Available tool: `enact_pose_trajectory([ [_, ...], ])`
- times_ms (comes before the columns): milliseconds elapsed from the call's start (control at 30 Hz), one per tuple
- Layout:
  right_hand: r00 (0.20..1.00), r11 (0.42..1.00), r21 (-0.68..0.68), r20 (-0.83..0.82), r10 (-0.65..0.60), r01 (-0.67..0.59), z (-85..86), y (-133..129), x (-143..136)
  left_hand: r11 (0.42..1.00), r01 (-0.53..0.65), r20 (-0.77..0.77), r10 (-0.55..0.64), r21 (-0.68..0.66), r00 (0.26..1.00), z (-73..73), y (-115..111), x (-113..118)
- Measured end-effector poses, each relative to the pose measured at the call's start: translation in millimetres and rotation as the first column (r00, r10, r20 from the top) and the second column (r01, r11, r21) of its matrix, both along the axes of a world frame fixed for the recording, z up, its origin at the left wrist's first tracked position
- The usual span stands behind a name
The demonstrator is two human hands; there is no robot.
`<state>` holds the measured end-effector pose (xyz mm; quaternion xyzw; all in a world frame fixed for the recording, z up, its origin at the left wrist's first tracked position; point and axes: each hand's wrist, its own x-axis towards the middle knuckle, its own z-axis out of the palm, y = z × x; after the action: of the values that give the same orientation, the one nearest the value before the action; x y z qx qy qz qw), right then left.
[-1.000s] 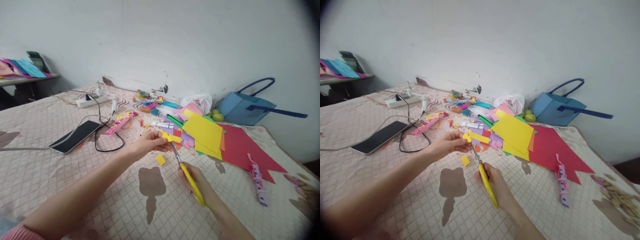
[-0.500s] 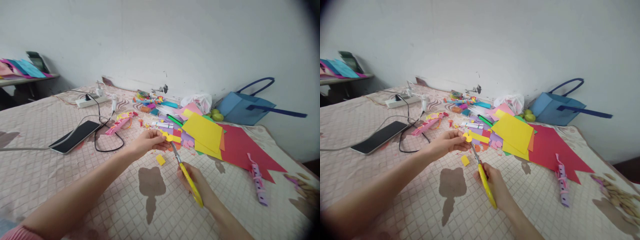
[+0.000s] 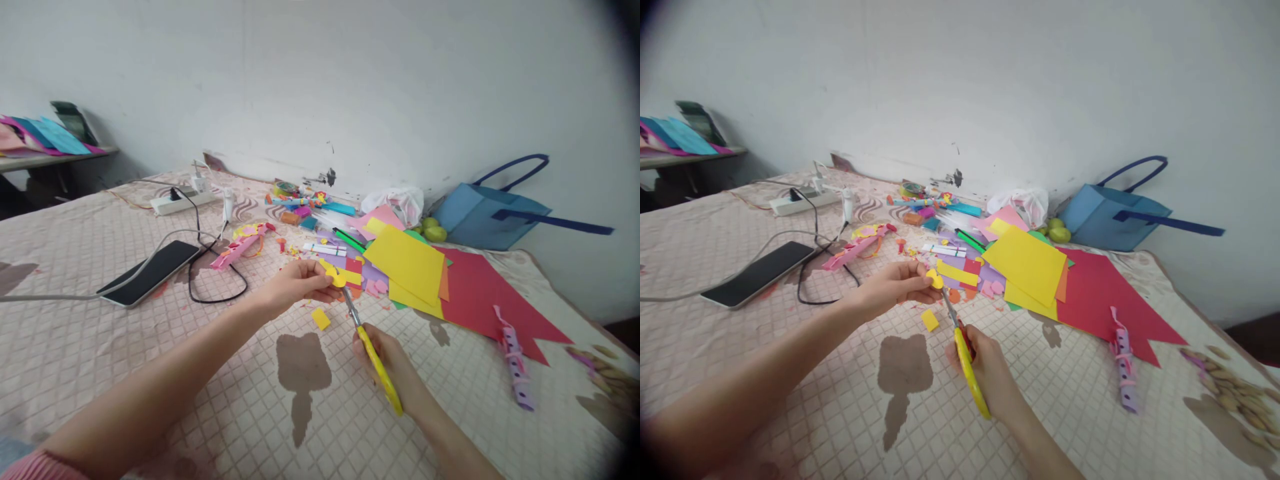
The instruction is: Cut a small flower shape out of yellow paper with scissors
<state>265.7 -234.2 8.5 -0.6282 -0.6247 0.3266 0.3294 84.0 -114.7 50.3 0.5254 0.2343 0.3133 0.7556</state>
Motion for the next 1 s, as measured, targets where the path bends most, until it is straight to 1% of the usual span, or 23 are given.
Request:
enact_pose_trajectory([
  [233, 1.0, 1.0, 0.004, -0.002, 0.015, -0.015, -0.3, -0.8, 1.6, 1.0, 0.006, -0.017, -0.006, 0.014, 1.0, 0.8, -1.0, -0.4],
  [400, 1.0, 1.0, 0.018, -0.009, 0.007, -0.006, -0.3, 0.5, 1.3, 1.0, -0.003, -0.014, 0.003, -0.003, 1.0, 1.7, -1.1, -0.8],
  [567, 0.999, 1.0, -0.018, -0.046, -0.003, 0.003, -2.2, -0.4, 0.3, 1.0, 0.001, -0.011, -0.001, -0.007, 1.0, 2.0, -0.9, -0.6],
  [800, 0.992, 0.998, -0.057, -0.129, -0.01, 0.003, 0.2, -2.9, -2.1, 1.0, -0.015, -0.018, 0.015, -0.013, 1.0, 1.4, 0.1, -1.2],
  [1000, 0.99, 0.998, -0.065, -0.138, -0.017, 0.008, 0.6, -2.6, -2.4, 1.0, 0.0, -0.001, 0.0, -0.007, 1.0, -1.5, 3.7, -1.5],
])
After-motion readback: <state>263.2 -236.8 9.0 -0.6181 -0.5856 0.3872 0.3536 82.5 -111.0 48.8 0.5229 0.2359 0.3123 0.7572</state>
